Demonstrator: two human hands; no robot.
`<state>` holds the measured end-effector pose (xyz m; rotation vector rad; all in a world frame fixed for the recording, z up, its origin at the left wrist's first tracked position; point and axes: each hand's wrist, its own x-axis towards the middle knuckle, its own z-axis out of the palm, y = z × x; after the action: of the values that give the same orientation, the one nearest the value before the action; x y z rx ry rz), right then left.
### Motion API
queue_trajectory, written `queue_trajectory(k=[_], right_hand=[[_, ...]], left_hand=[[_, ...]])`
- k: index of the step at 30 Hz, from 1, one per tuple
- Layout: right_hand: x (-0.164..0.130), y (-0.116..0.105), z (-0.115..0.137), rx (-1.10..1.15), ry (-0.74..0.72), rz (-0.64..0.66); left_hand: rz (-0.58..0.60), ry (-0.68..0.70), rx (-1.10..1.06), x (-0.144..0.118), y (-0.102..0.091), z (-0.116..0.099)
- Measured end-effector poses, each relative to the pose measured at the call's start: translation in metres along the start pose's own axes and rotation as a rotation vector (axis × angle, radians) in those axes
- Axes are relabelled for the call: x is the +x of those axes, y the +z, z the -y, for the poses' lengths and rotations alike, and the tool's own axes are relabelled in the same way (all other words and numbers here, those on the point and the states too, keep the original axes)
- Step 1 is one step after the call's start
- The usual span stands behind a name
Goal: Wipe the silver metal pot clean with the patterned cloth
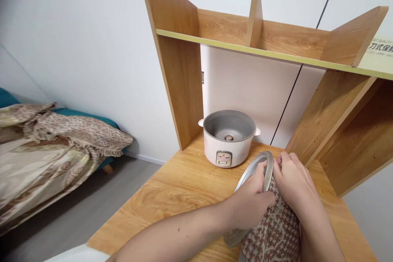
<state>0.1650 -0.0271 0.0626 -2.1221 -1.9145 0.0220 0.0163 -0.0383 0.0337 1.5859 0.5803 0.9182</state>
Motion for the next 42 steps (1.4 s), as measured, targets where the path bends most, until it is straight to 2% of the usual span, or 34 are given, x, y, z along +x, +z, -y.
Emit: queue_trajectory(k=[10, 19, 25, 35, 42], right_hand=[[-0.009, -0.01, 0.007, -0.042, -0.049, 0.132], [-0.024, -0.01, 0.008, 0.027, -0.201, 0.201], [-0.022, -0.01, 0.005, 0.055, -0.199, 0.177], [0.003, -0.001, -0.001, 0.104, -0.156, 0.11], [-0.009, -0.006, 0.002, 0.028, -0.146, 0.129]], left_hand=[[0.0, -0.032, 0.011, 0.0, 0.001, 0.006], [-0.009, -0.058, -0.041, 0.002, 0.0, 0.005], [-0.007, -0.058, 0.008, 0.002, 0.0, 0.002], [-0.027, -0.027, 0.013, 0.001, 0.001, -0.003], [0.017, -0.073, 0.056, -0.001, 0.001, 0.001]])
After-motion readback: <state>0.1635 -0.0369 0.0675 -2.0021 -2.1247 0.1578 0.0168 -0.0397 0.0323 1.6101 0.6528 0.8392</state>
